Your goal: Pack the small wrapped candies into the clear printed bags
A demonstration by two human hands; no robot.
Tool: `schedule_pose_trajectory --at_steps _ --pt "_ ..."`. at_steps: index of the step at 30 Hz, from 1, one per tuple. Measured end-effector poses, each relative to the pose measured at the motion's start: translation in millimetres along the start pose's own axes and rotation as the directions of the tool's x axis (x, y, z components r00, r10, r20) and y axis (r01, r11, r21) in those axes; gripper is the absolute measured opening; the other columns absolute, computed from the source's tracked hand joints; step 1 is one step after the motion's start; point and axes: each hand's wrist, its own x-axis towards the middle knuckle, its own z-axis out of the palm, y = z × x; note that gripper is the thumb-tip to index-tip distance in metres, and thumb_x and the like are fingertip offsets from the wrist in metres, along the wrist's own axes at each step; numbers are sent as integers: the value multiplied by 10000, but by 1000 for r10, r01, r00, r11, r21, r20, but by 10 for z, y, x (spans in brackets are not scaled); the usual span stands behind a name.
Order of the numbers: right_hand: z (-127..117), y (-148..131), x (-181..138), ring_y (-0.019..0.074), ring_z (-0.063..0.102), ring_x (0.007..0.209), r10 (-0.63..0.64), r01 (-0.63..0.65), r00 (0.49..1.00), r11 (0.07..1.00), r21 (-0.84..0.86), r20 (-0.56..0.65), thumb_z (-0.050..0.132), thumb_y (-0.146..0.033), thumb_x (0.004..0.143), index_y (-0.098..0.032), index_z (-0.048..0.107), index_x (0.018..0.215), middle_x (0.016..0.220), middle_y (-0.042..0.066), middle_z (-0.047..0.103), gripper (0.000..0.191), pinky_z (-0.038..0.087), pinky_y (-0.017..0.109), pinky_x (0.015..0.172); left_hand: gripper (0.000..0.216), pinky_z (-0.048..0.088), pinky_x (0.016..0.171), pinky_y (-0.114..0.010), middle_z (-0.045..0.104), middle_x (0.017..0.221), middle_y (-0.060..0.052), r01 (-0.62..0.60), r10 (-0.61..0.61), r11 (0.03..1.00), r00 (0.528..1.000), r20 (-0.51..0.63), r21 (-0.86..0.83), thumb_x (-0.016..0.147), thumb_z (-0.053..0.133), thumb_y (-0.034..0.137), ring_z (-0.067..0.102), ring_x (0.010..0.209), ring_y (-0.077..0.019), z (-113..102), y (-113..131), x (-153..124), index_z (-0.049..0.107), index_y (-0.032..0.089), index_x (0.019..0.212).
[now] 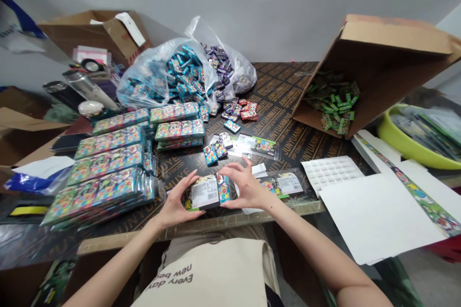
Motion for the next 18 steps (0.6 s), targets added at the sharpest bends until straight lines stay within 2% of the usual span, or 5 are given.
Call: schedule_pose_trajectory --at_steps 4,9,14,16,18 --pt "45 -43 -21 314 160 1319 9 -15 996 998 -56 -90 590 -601 673 -225 93 1391 1352 111 393 951 -70 544 1030 1008 337 995 -417 491 1236 -93 97 -99 995 991 -94 -19 586 725 313 482 1128 -245 -7 -5 36 119 222 1386" --pt "201 -19 72 226 381 1226 -57 58 998 997 40 -39 383 -406 877 -288 134 1385 1289 59 482 577 -47 504 1046 1022 318 1003 -405 487 1232 -76 127 -127 992 985 -118 -4 580 726 297 467 1139 -234 -49 -35 105 101 238 1387" --pt "260 650 599 294 227 1296 228 -245 940 969 -41 -253 577 -365 706 -254 202 1377 1396 95 312 777 83 507 1023 1001 326 983 -431 469 1247 -93 113 -109 987 993 -42 117 578 697 246 454 1132 -259 -23 -135 178 113 230 1392" --pt "271 954 837 359 119 1311 254 -266 960 959 -102 -121 646 -328 581 -243 212 1377 1433 107 222 910 103 544 992 1005 283 998 -481 499 1218 -98 75 -89 973 994 58 216 527 711 216 460 1110 -283 11 -211 201 182 231 1382" --pt "277 1149 1019 382 131 1296 233 -225 971 966 -128 50 654 -278 535 -250 222 1371 1409 106 277 942 107 569 973 969 215 1018 -531 533 1179 -96 51 -94 954 987 133 295 471 733 200 468 1093 -305 42 -287 223 308 240 1341"
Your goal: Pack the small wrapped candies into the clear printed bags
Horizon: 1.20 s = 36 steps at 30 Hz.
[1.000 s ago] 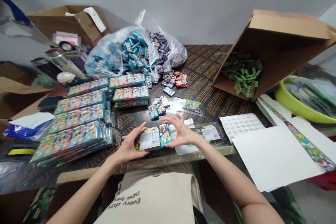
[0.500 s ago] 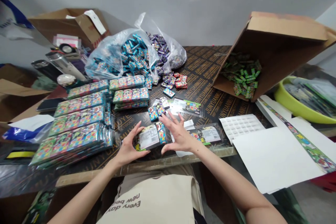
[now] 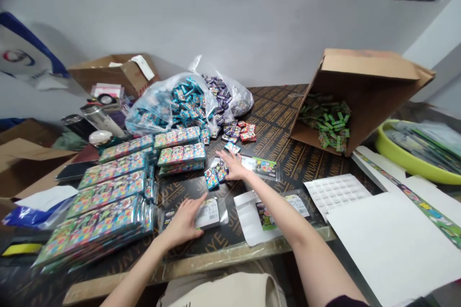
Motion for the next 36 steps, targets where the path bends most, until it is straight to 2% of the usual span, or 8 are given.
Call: schedule_pose_trajectory --at_steps 3,6,11,15,19,26,31,36 --pt "-38 -17 110 358 285 1224 -49 51 997 998 -30 64 654 -242 527 -256 259 1351 1292 103 425 915 87 580 971 750 194 1028 -541 519 1212 -107 51 -54 997 997 -54 -59 511 730 239 431 1149 -315 23 -30 53 487 241 1221" --pt "-147 -293 -18 325 366 1155 -125 124 992 988 -95 -11 653 -216 531 -250 273 1348 1208 114 458 902 55 581 979 512 286 1012 -476 510 1245 -115 128 -221 886 961 -164 -446 685 628 299 442 1170 -265 -21 98 132 523 201 1177" --pt "-265 -837 -367 255 438 1101 -400 394 916 914 94 44 607 -157 624 -266 234 1364 1185 96 481 836 189 503 1000 457 451 871 -352 615 1102 -95 139 -372 203 926 55 -969 740 603 326 593 974 -196 -75 480 323 510 165 1157" --pt "-236 -935 -565 225 437 1138 -381 377 922 838 395 -73 615 -241 697 -220 201 1368 1273 105 430 789 336 385 970 304 494 641 -258 665 753 -44 205 -390 -59 896 212 -977 692 651 296 620 635 -125 -34 591 384 593 130 941" --pt "-135 -939 -732 241 323 1252 -247 286 958 808 516 -144 616 -306 710 -224 192 1367 1386 99 293 786 277 401 1032 342 473 576 -228 642 725 -31 225 -419 -88 876 241 -970 646 679 283 620 656 -138 -27 600 378 585 140 942" --pt "153 -1095 -812 211 108 1347 -30 172 977 692 701 -210 386 -478 813 -240 44 1385 1465 54 107 708 175 422 1081 357 459 488 -207 547 594 47 233 -496 70 852 169 -970 546 738 265 541 527 -93 30 607 375 545 162 828" --pt "-88 -963 -814 264 108 1340 -171 223 974 807 547 -145 633 -508 656 -231 126 1384 1455 93 136 929 137 440 1077 270 448 483 -196 610 642 -5 315 -465 85 852 242 -945 591 690 228 526 485 -75 -36 435 283 590 120 818" --pt "-176 -871 -891 264 398 1173 -197 228 973 889 397 -119 720 -332 578 -242 213 1359 1250 90 454 935 246 454 1013 374 472 575 -248 649 778 -65 341 -371 163 891 263 -926 658 666 294 593 613 -129 -112 364 229 599 111 978"
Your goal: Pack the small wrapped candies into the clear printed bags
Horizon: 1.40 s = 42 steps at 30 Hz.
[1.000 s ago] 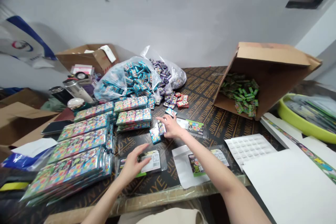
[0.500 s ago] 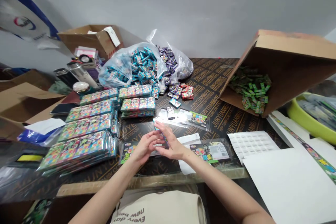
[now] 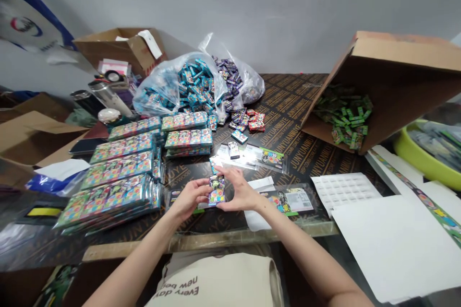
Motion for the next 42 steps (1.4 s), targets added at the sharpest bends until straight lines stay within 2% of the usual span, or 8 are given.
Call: schedule_pose_trajectory --at_steps 4,8,11,20,24,30,35,42 --pt "0 114 -99 253 427 1121 -5 3 999 999 -38 -45 684 -246 593 -237 273 1335 1238 85 450 849 332 411 961 525 446 815 -390 637 984 -107 -185 194 880 981 25 438 715 596 437 595 883 -225 -113 -97 -11 535 151 1151" --pt "-3 274 -210 260 433 1090 39 -44 998 989 -140 -41 677 -247 613 -237 261 1350 1223 92 453 847 357 416 929 953 257 990 -493 507 1211 -99 -375 350 322 900 259 869 458 780 406 434 1126 -309 -283 -270 6 374 238 1304" --pt "46 309 -263 259 446 1064 71 -73 997 981 -180 -16 669 -248 633 -223 259 1359 1179 101 474 834 363 418 918 1049 293 961 -469 501 1181 -93 -368 352 163 889 294 916 491 765 329 443 1088 -285 -327 -332 22 207 239 1374" --pt "9 274 -254 229 473 1093 18 -24 998 993 118 52 703 -263 598 -202 228 1359 1245 95 460 900 361 374 951 1031 331 960 -404 468 1216 -77 -438 413 301 860 298 847 549 736 286 444 1099 -253 -283 -223 -35 136 239 1387" --pt "-46 246 -251 224 490 1066 29 -33 999 990 138 32 722 -256 565 -206 254 1349 1206 89 492 915 366 374 941 1004 342 954 -412 483 1193 -83 -382 462 353 865 196 854 572 722 300 462 1091 -253 -331 -154 2 138 224 1385" --pt "-186 177 -164 220 499 1057 8 -18 997 990 139 70 733 -253 559 -191 238 1354 1202 93 502 938 364 376 945 996 320 988 -399 463 1236 -83 -495 378 382 854 357 780 565 729 263 442 1133 -244 -251 -17 -19 157 227 1380" --pt "-233 153 -89 235 444 1144 -71 68 987 997 27 147 693 -276 634 -190 267 1349 1283 107 446 837 345 370 968 990 326 983 -426 465 1220 -89 -484 411 409 855 317 774 559 728 260 450 1123 -249 -143 -84 -20 168 232 1375" --pt "-24 142 -250 250 423 1189 35 -50 990 993 -105 -135 634 -448 717 -217 146 1376 1273 119 472 852 81 485 1057 1012 334 972 -399 488 1177 -60 -386 506 459 854 121 800 551 724 250 477 1089 -229 -97 -126 28 141 241 1378"
